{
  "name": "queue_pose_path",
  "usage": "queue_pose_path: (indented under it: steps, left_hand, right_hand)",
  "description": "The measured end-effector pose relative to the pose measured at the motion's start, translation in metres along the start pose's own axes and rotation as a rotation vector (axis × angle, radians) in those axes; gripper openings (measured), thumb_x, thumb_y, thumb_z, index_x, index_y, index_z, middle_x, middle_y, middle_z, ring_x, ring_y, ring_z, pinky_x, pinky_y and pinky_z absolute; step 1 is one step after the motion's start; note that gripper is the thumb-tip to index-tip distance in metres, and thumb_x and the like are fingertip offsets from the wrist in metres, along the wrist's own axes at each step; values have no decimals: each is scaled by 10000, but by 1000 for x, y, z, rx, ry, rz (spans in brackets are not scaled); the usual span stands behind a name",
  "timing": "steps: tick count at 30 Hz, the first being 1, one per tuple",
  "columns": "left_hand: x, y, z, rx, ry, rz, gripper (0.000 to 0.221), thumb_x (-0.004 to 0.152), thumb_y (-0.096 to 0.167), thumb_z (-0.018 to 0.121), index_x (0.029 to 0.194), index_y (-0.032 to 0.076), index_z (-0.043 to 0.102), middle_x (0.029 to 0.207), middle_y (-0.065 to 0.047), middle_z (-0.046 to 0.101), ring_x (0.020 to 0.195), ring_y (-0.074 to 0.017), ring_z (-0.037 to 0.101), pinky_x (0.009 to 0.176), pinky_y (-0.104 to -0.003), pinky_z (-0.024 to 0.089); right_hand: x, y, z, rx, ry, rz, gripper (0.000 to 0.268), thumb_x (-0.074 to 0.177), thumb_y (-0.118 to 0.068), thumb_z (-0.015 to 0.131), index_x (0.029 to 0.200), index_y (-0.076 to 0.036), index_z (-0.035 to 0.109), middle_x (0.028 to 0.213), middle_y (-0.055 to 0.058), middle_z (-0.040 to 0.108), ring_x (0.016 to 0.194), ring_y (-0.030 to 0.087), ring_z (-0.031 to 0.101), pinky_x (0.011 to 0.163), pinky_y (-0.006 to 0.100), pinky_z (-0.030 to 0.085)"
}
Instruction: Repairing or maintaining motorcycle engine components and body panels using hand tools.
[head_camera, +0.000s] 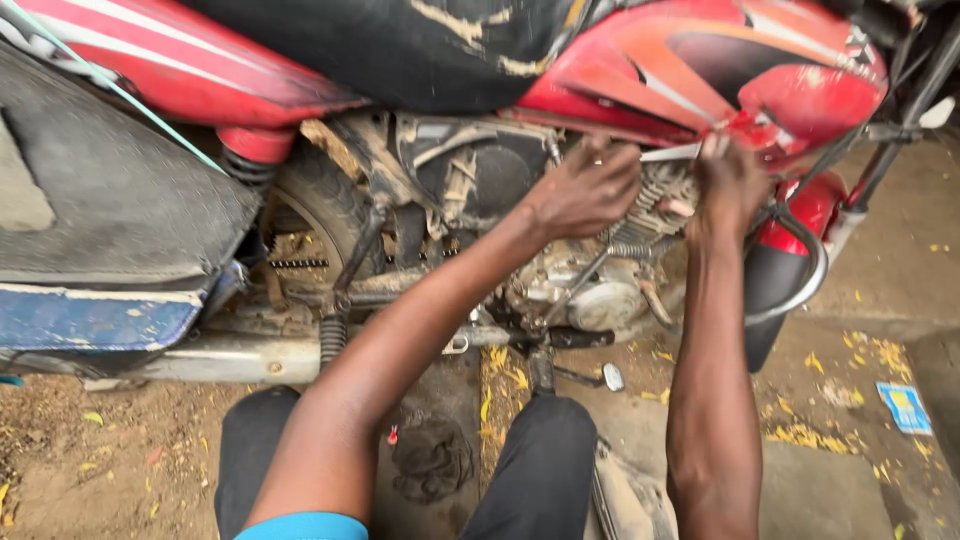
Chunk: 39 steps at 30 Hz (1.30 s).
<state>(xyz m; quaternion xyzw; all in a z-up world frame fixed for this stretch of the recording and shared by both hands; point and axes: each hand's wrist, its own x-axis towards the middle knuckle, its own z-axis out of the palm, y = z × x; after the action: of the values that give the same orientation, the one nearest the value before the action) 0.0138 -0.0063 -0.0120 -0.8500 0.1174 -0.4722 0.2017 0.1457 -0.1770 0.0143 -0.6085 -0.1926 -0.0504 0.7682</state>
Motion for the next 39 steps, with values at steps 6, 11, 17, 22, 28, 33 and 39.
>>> queue_pose_path:
  steps: [6,11,17,22,28,33,39]
  left_hand:
    - [0,-1,20,-107,-37,97,264,982,261,555,1049,81,736,1135,-88,671,1238,-266,535,1181,-534,333]
    - [-12,2,33,-276,229,-90,375,1017,298,499,1232,93,726,1313,-99,633,1327,-271,500,1190,-519,320]
    - [5,6,-7,-43,-149,-246,429,969,389,545,1141,43,732,1263,-154,638,1321,-325,462,1145,-602,288]
    - [12,3,-24,-193,-172,-437,320,908,293,581,1068,58,729,1273,-160,626,1298,-336,459,1119,-633,287]
    - [15,3,-19,-109,-211,-472,268,895,249,560,1064,105,708,1294,-133,603,1323,-321,453,1084,-639,301]
    - [13,-4,-22,-11,-102,-271,472,927,413,527,1261,94,627,1335,-149,554,1354,-323,429,1102,-624,255]
    - [9,-8,-12,27,-123,-89,458,935,426,534,1347,228,545,1390,-73,506,1408,-263,403,1187,-621,152]
  right_hand:
    - [-11,-75,193,-348,-901,-780,426,851,26,675,1261,-87,652,1197,36,683,1139,199,673,975,361,583]
    - [-117,-171,179,-609,-1018,-1187,304,954,-166,824,1247,-131,749,1187,40,763,1071,210,711,938,361,576]
    - [-160,-54,73,249,84,-728,139,1146,-37,560,1226,55,626,1130,113,656,1010,176,638,907,314,560]
    - [-217,167,69,-3,-94,397,637,1004,-355,596,1556,-134,368,1571,109,453,1399,234,430,1135,459,341]
    - [-247,136,162,677,-609,440,603,957,-401,565,1488,-226,341,1497,51,495,1322,233,550,1090,449,494]
    - [-242,104,126,176,-255,617,420,1007,-219,581,1381,-52,485,1269,130,602,1122,224,640,947,383,563]
    - [-132,85,-7,505,205,522,278,982,-117,687,1232,-21,608,1028,79,676,871,153,701,810,239,623]
